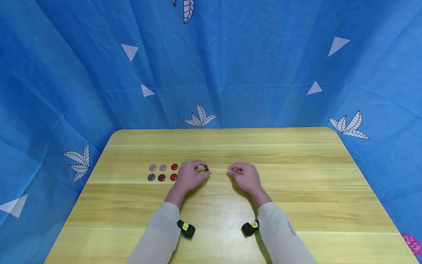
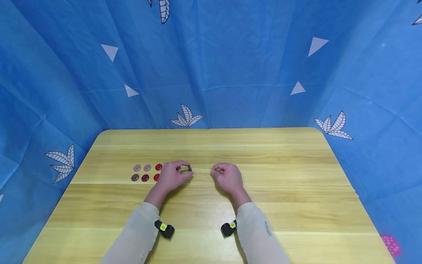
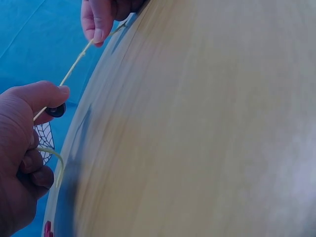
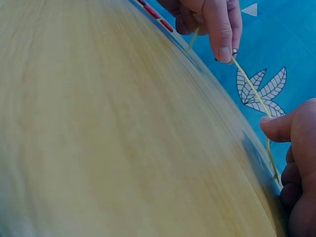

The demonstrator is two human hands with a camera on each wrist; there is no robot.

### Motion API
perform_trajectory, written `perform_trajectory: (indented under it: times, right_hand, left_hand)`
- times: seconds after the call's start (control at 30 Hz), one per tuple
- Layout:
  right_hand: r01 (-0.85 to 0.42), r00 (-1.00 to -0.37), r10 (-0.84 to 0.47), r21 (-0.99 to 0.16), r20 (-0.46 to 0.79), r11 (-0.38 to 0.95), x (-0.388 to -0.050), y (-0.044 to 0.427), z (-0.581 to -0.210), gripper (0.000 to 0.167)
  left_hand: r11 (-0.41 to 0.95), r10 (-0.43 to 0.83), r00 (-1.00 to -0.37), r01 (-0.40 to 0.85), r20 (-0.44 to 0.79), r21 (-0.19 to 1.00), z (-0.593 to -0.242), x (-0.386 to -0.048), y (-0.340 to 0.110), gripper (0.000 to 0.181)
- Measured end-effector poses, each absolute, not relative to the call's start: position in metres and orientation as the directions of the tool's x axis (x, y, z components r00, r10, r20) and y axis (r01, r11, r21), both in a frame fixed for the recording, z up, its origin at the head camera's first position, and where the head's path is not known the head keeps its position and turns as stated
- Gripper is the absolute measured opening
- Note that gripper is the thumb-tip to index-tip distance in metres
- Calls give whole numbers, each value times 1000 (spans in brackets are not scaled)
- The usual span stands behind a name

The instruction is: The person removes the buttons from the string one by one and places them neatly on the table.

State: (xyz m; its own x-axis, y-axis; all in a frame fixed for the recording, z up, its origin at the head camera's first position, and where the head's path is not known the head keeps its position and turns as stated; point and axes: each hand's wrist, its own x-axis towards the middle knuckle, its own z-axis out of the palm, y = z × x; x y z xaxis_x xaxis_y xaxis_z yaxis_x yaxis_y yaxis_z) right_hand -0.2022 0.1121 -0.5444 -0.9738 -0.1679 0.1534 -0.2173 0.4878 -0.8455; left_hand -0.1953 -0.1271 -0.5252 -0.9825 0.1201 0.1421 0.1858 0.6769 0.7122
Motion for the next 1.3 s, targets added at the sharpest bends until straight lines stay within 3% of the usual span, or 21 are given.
perform_trajectory:
  times: [1.3]
  right_hand:
    - [-222,-973,-162,-844,162,488,-200,112,-542,5]
  left_hand:
    - [697,51,-987,146,154,702,-518,-188,-162,27]
